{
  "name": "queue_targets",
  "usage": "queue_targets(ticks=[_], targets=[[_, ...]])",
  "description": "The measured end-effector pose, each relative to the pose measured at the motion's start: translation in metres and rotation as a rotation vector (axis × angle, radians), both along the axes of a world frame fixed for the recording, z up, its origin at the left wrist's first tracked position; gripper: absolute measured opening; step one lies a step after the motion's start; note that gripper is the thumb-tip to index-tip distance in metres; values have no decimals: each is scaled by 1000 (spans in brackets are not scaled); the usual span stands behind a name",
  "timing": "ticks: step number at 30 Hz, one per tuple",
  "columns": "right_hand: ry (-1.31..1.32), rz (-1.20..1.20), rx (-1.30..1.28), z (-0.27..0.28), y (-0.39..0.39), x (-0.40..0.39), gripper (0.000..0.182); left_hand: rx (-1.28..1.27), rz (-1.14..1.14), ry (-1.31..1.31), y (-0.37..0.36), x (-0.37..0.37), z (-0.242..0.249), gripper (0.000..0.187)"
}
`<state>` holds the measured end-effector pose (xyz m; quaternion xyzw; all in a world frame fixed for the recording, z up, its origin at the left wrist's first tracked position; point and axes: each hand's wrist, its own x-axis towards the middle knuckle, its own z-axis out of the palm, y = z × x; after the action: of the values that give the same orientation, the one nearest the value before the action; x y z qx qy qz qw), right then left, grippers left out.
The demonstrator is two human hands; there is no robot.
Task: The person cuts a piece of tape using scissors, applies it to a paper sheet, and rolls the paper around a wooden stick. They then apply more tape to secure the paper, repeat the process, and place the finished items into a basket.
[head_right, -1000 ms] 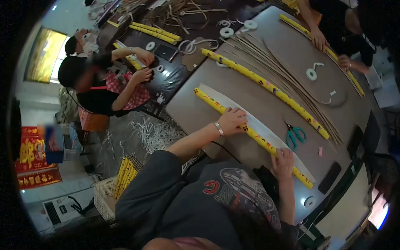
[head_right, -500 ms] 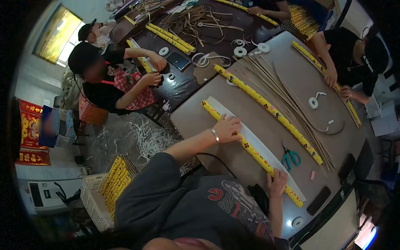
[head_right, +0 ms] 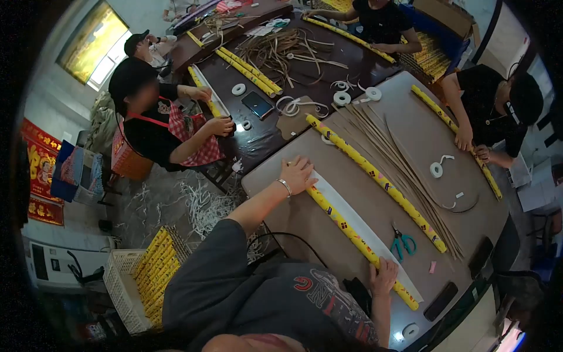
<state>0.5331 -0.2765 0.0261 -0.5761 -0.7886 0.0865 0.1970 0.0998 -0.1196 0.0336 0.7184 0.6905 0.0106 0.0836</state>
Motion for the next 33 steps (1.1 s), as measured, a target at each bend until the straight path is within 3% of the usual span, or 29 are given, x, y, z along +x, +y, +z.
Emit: queue_targets(ticks=[2, 4, 5, 7, 10, 12, 15, 18, 20, 25, 29, 33], targets=[[20, 10, -6, 2, 0, 0, 39, 43, 43, 39, -5, 6, -2, 57], [34, 35, 19, 3, 3, 0, 38, 244, -36, 26, -5, 23, -6, 55], [35, 34, 13, 0, 5, 1, 38, 331, -105, -64, -15, 39, -10, 53], [29, 30, -29, -4, 6, 1, 37, 254, -378, -390, -35, 78, 0, 51], [-16, 6, -154, 8, 12, -5, 38, 196, -632, -409, -67, 134, -3, 52], [-51, 19, -200, 12, 21, -14, 39, 146, -625, -392, -68, 149, -17, 43], [-2, 72, -11, 20, 38, -44, 44, 274, -562, -472, -58, 153, -27, 25], [63, 144, 64, 11, 45, -62, 46, 300, -555, -505, -54, 153, -24, 21], [39, 199, -31, -7, 38, -47, 45, 263, -552, -493, -57, 149, -22, 22], [-69, 105, -103, -4, 12, 18, 44, 252, -542, -492, -68, 146, -28, 25], [75, 141, 75, 22, 48, -42, 39, 117, -528, -443, -51, 155, -21, 22], [73, 147, -19, 0, 49, -63, 40, 127, -568, -431, -46, 153, -16, 25]])
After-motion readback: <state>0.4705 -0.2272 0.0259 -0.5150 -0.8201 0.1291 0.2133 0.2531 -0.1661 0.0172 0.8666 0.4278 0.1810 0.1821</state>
